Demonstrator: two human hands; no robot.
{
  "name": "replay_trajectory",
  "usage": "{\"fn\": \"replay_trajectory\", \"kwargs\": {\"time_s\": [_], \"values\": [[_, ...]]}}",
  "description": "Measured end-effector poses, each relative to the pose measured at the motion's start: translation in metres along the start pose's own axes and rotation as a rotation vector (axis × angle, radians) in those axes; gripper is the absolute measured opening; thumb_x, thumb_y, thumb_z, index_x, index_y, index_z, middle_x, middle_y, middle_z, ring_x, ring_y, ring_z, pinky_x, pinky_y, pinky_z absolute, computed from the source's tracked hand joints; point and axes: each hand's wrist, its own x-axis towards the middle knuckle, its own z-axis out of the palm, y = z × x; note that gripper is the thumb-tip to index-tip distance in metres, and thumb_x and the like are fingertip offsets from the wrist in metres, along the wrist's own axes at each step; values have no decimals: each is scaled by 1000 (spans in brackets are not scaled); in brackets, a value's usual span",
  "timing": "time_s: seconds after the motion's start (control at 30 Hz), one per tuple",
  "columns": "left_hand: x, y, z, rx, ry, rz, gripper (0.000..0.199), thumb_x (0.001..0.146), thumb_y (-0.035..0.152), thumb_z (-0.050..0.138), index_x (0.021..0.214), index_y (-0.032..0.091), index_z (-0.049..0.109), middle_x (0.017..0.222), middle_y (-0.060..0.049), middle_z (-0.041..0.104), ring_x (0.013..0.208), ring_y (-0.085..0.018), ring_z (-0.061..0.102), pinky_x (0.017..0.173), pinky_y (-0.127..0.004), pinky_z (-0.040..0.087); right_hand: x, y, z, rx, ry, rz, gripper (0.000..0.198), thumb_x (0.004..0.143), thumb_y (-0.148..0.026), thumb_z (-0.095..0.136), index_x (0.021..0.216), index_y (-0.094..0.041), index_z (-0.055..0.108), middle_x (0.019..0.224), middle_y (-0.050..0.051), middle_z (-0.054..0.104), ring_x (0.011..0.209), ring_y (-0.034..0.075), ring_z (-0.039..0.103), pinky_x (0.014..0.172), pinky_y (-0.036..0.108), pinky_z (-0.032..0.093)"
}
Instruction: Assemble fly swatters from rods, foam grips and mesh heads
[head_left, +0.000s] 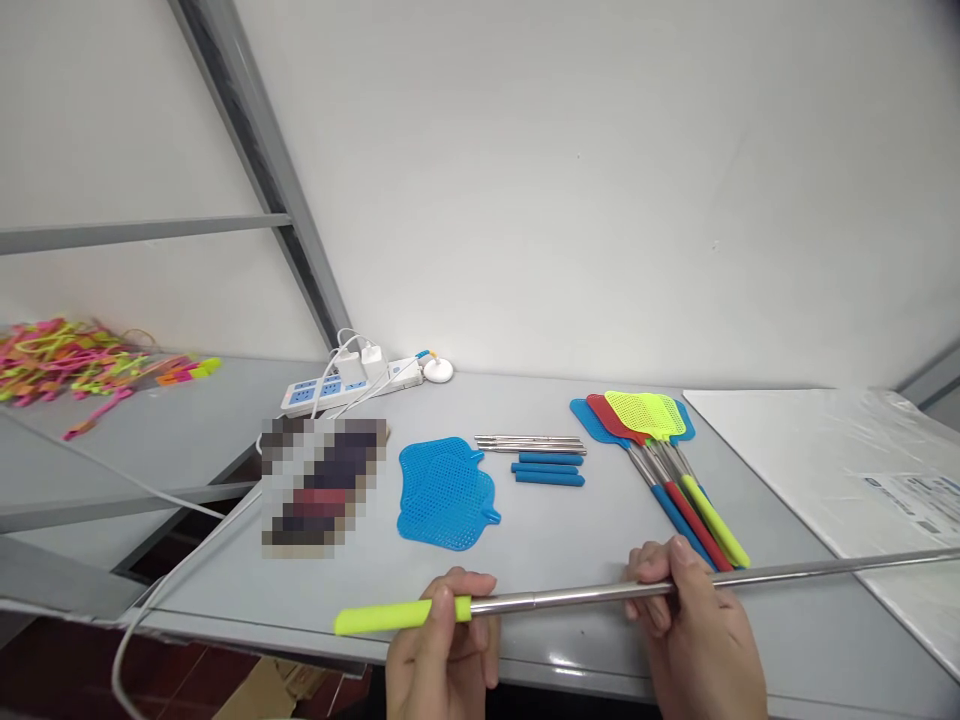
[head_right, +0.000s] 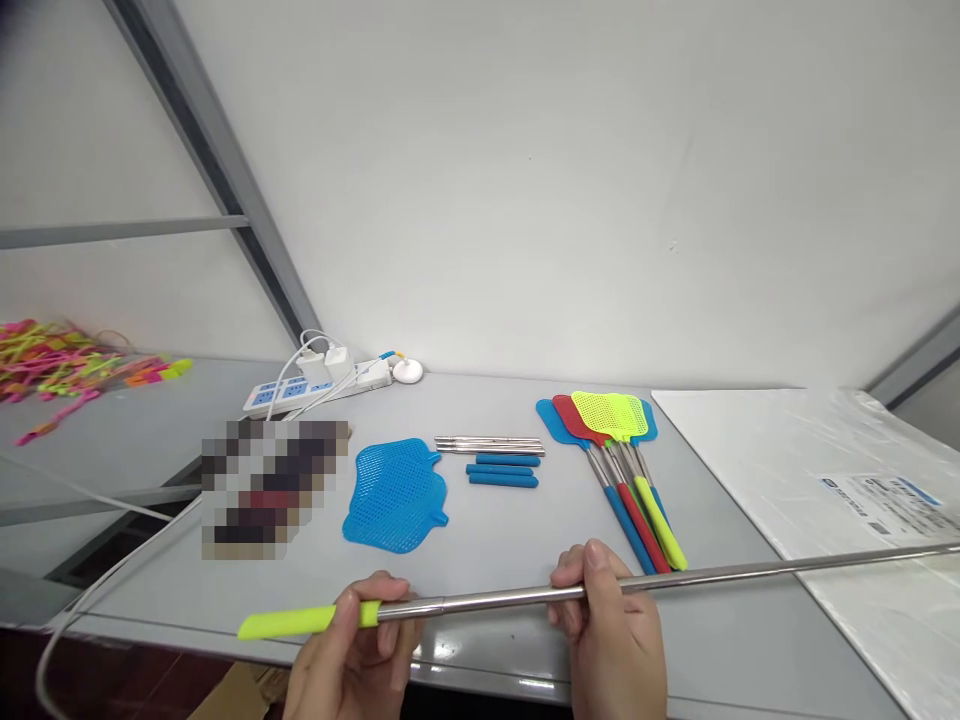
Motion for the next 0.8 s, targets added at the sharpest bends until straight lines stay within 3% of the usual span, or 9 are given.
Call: {"fn": "replay_trajectory", "kwargs": {"time_s": [0.23, 0.33, 0.47, 0.53, 0.63, 0.8], "values": [[9, 10, -5, -3, 117, -49, 44, 76, 57, 72, 75, 13, 74, 44, 7, 30, 43, -7, 38, 55, -21, 45, 11, -14, -6, 91, 93, -51, 38, 90, -44, 62, 62, -20, 57, 53, -5, 33, 52, 11, 35, 48, 23, 37], [11, 7, -1, -67, 168, -21, 39, 82, 54, 66, 71, 16, 70, 39, 7, 31, 40, -8, 38, 55, -21, 45, 13, -14, -2, 98, 16, -63, 37, 91, -43, 60, 63, -20, 60, 61, -2, 44, 57, 12, 42, 53, 24, 39], [7, -9, 14, -213, 298, 34, 43, 92, 49, 51, 59, 21, 61, 32, 7, 31, 35, -8, 36, 65, -27, 51, 5, -2, 18, 98, -129, -87, 35, 93, -45, 52, 76, -21, 71, 93, 6, 63, 78, 17, 56, 69, 31, 47], [-1, -22, 23, -198, 278, 16, 43, 92, 50, 51, 61, 21, 60, 32, 8, 33, 33, -8, 35, 56, -25, 47, -3, 6, 32, 78, -202, -43, 38, 94, -46, 50, 75, -21, 73, 105, 8, 66, 87, 20, 59, 74, 33, 48], [-12, -36, 31, -152, 159, 3, 44, 87, 58, 56, 67, 20, 64, 31, 8, 33, 31, -9, 32, 41, -22, 30, -13, 17, 46, 58, -337, 46, 45, 95, -50, 44, 78, -22, 76, 116, 10, 67, 95, 23, 61, 80, 36, 49], [-6, -16, 28, -154, 130, 20, 40, 90, 51, 54, 68, 19, 64, 29, 8, 31, 31, -7, 28, 48, -23, 39, -8, 15, 33, -101, -370, 9, 47, 91, -61, 51, 106, -25, 77, 123, 10, 66, 101, 25, 63, 86, 36, 49]]}}
